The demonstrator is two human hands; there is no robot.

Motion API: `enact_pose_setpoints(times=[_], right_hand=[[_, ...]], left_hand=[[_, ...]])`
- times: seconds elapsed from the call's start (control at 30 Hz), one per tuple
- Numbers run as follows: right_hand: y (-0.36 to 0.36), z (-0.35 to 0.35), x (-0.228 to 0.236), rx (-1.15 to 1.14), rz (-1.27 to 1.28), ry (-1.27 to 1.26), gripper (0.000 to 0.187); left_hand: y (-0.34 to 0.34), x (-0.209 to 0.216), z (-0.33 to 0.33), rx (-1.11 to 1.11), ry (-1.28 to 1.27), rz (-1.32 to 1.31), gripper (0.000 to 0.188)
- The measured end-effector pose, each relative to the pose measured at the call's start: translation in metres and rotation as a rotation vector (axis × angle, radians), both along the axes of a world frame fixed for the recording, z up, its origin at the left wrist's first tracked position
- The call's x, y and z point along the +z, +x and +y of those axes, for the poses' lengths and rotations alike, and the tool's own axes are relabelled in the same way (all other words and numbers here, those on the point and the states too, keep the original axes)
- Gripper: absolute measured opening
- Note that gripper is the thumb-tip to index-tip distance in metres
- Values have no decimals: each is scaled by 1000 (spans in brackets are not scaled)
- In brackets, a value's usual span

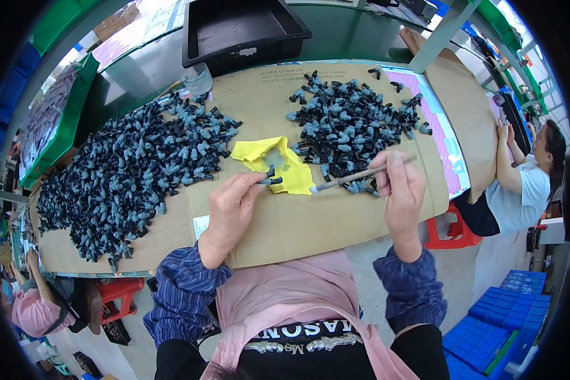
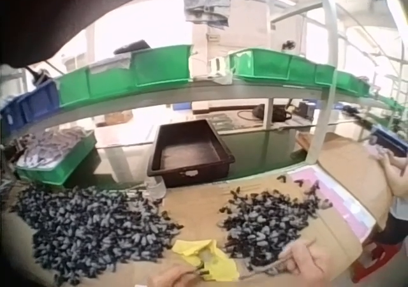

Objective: The person applies a substance to small plastic parts with a small brush, then wipes them with a yellow cloth.

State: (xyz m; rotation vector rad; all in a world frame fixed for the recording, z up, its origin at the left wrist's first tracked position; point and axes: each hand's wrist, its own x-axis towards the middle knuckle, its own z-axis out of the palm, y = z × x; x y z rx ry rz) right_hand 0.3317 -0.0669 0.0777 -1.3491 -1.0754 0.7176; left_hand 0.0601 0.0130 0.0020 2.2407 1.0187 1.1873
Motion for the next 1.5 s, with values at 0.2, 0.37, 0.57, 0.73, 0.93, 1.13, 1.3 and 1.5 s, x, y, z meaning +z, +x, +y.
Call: enact_pose_setpoints(times=[0.2, 0.37, 0.57, 0.73, 0.93, 1.13, 1.3, 1.5], right_hand=[[15, 48, 23, 235, -204, -220, 39], [-24, 106, 22, 642, -708, -273, 23], [-87, 144, -12, 752, -1116, -102, 27], [-96, 157, -23, 841, -1278, -187, 21], [-92, 162, -13, 830, -1032, -322, 14], [-87, 157, -36, 684, -1191, -73, 13], [-94, 163, -18, 764, -1151, -278, 14], [-92, 159, -22, 861, -957, -366, 22]], left_hand=[[3, -2, 6, -25, -106, -51, 19], [0, -6, 10, -8, -128, -22, 18], [-16, -8, 18, 26, -140, -29, 18], [-18, -7, 24, 7, -128, -7, 18], [-19, -11, 27, 12, -141, -7, 19], [-19, -11, 27, 16, -128, -26, 18], [-18, -10, 30, 11, -145, -21, 19], [-17, -17, 32, 20, -134, -54, 20]])
